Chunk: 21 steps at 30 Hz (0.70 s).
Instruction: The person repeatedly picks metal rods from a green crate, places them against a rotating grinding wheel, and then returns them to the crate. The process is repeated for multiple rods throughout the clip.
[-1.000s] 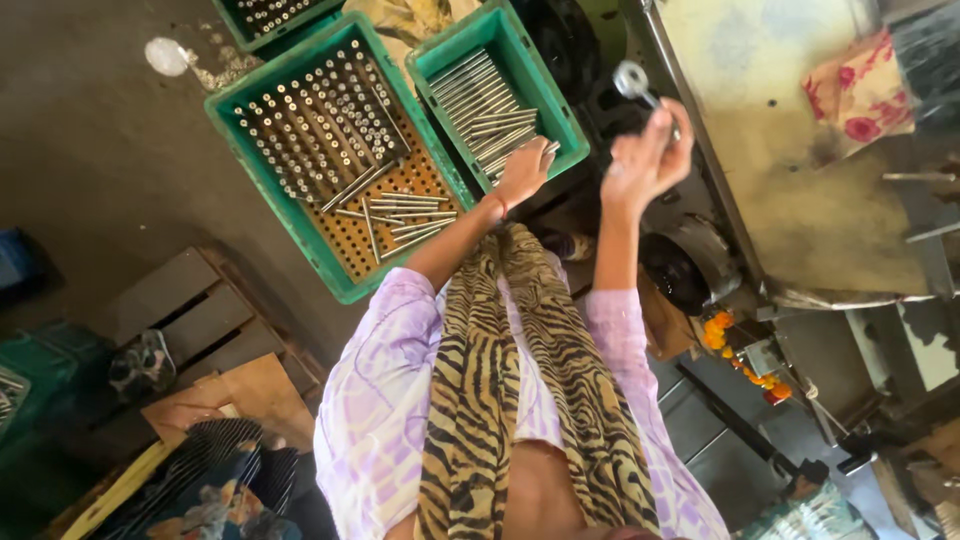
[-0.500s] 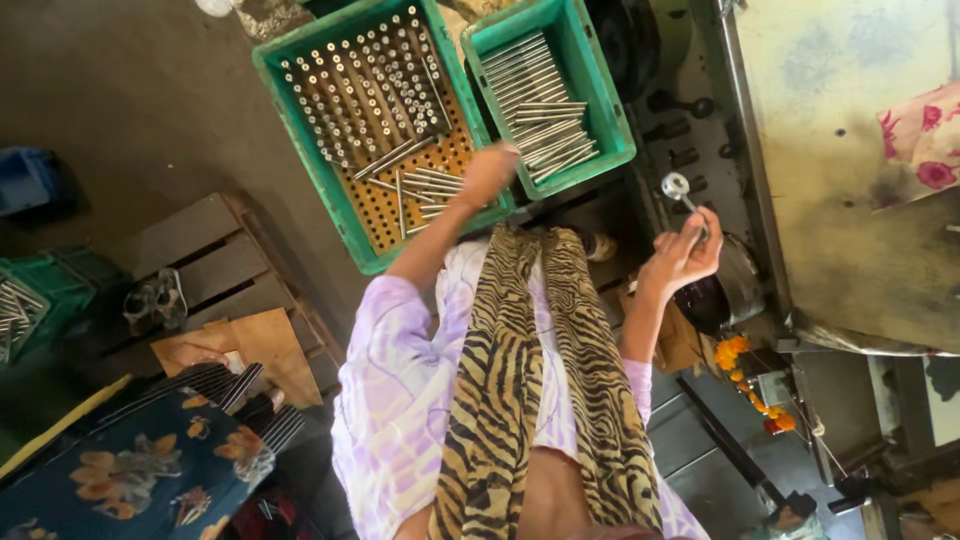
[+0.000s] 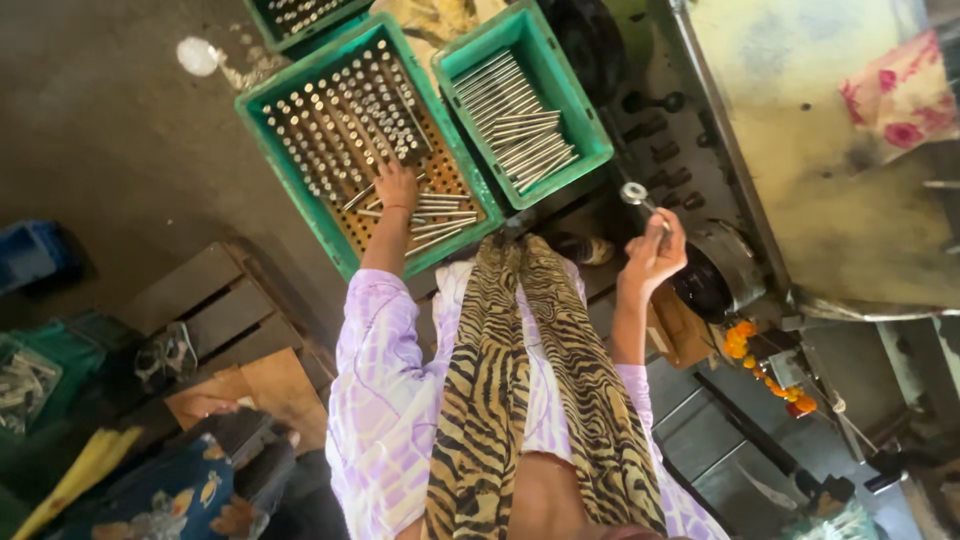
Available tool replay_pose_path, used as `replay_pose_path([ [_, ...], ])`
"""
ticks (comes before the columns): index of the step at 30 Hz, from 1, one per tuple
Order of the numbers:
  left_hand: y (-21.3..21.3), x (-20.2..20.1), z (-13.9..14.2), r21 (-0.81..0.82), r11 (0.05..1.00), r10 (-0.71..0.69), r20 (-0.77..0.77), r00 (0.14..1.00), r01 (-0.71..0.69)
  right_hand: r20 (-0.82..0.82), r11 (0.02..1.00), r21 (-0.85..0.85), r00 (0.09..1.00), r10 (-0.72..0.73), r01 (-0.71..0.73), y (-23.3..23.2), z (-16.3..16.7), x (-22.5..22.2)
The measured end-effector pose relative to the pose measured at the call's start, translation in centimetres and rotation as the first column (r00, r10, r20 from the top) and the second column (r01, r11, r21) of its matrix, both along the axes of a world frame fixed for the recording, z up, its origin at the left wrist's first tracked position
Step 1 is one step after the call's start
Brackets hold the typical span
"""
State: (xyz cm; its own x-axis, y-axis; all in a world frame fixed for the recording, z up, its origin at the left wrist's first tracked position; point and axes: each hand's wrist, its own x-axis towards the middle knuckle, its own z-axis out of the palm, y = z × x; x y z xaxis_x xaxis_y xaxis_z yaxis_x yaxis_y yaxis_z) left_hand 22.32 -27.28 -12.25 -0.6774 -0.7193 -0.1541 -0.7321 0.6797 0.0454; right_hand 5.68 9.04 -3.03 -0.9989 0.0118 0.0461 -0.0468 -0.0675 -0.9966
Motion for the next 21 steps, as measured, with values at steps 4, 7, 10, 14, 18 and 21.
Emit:
replay_pose_path([
  [4, 0.3, -0.6, -0.1, 0.351, 0.929, 0.205, -0.231, 0.951, -0.115, -0.067, 0.996, 0.084, 0.997, 0.033, -0.027, 0.6, 0.0, 0.9],
  [7, 2.2, -2.6, 0.3, 0.429, 0.904, 0.139, -0.285, 0.948, -0.003, -0.106, 0.989, 0.144, 0.993, 0.044, -0.028, 1.1, 0.8, 1.0],
  [10, 6.7, -6.1, 2.3, 0.353, 0.868, -0.091, -0.58, 0.809, 0.351, -0.051, 0.992, 0.122, 0.998, 0.043, -0.036, 1.0, 2.1, 0.8],
  [14, 14.6, -10.9, 8.0, 0.512, 0.479, -0.037, -0.8, 0.599, 0.713, 0.026, 0.997, 0.014, 0.997, 0.071, -0.072, 0.0, 3.9, 0.0],
  [18, 19.7, -14.9, 12.9, 0.672, -0.086, 0.257, -0.699, 0.668, 0.736, 0.066, 0.958, -0.283, 0.995, 0.078, -0.057, -0.4, 5.3, -0.6],
  [21, 22.2, -16.6, 14.4, 0.684, -0.372, 0.406, -0.488, 0.773, 0.627, -0.088, 0.996, -0.092, 0.996, -0.013, 0.005, 0.6, 6.1, -0.5],
])
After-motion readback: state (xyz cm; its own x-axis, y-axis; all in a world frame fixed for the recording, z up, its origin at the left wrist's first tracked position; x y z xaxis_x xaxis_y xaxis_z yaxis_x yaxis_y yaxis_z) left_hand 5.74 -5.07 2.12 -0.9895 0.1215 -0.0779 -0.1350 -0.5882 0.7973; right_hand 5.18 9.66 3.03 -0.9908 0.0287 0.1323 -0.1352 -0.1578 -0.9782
